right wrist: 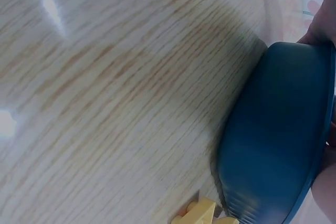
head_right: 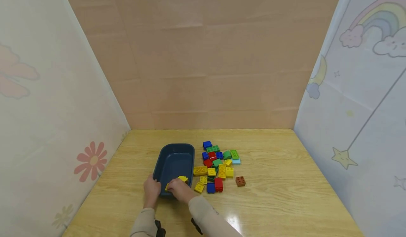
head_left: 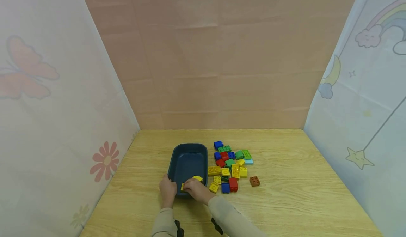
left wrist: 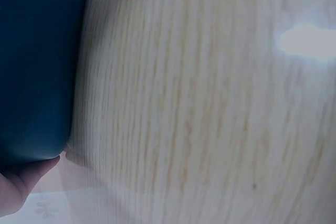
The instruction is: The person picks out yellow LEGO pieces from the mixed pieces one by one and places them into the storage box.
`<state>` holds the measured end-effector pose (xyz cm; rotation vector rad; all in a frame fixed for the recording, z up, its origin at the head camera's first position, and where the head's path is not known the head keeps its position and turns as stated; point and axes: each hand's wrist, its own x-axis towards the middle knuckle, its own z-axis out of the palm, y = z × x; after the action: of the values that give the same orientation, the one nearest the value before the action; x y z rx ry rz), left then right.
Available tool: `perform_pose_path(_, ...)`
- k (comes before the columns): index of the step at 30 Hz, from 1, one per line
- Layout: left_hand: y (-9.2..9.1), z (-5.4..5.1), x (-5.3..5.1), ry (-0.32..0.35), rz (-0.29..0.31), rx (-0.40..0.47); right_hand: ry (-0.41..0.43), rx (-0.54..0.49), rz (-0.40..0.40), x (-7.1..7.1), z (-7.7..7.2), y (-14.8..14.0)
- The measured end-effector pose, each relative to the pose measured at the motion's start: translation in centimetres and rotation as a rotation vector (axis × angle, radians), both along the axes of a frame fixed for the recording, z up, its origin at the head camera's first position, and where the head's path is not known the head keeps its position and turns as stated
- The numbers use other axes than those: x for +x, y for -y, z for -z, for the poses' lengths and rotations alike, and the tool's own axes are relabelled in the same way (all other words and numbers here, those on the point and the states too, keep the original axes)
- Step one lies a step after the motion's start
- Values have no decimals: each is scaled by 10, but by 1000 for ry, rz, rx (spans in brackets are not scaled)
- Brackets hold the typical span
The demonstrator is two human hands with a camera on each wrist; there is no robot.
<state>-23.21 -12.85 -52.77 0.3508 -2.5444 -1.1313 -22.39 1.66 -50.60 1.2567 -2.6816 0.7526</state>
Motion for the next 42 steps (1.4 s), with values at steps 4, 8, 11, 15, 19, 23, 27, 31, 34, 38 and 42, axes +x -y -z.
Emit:
perform_pose_path(4,0,0,0,15,6,8,-38,25,-6,1,-1,0)
perform_pose_path(8,1,0,0,25,17,30,-35,54,3,1,-2,1)
perform_pose_path(11,1,0,0,23,22,36,-22,62,12,1,-2,1)
perform_pose_path(15,1,0,0,28,21,34,-45,6,38,2,-3,-1)
perform_pose_path(19,0,0,-2,62,15,34,-111,-99,99,1,-3,-9)
perform_pose_path(23,1,1,-3,75,13,47,-205,-226,134,-5,2,-22)
perform_pose_path(27,1,2,-2,76,15,50,-240,-275,208,-10,5,-37)
perform_pose_path(31,1,2,-3,88,8,44,-246,-240,311,-14,5,-55)
perform_pose_path(34,1,3,-4,93,-1,45,-289,-232,375,-18,9,-68)
perform_pose_path(38,0,4,-4,88,-1,42,-356,-241,447,-25,16,-83)
perform_pose_path(42,-1,3,-4,93,0,42,-367,-226,536,-27,23,-100)
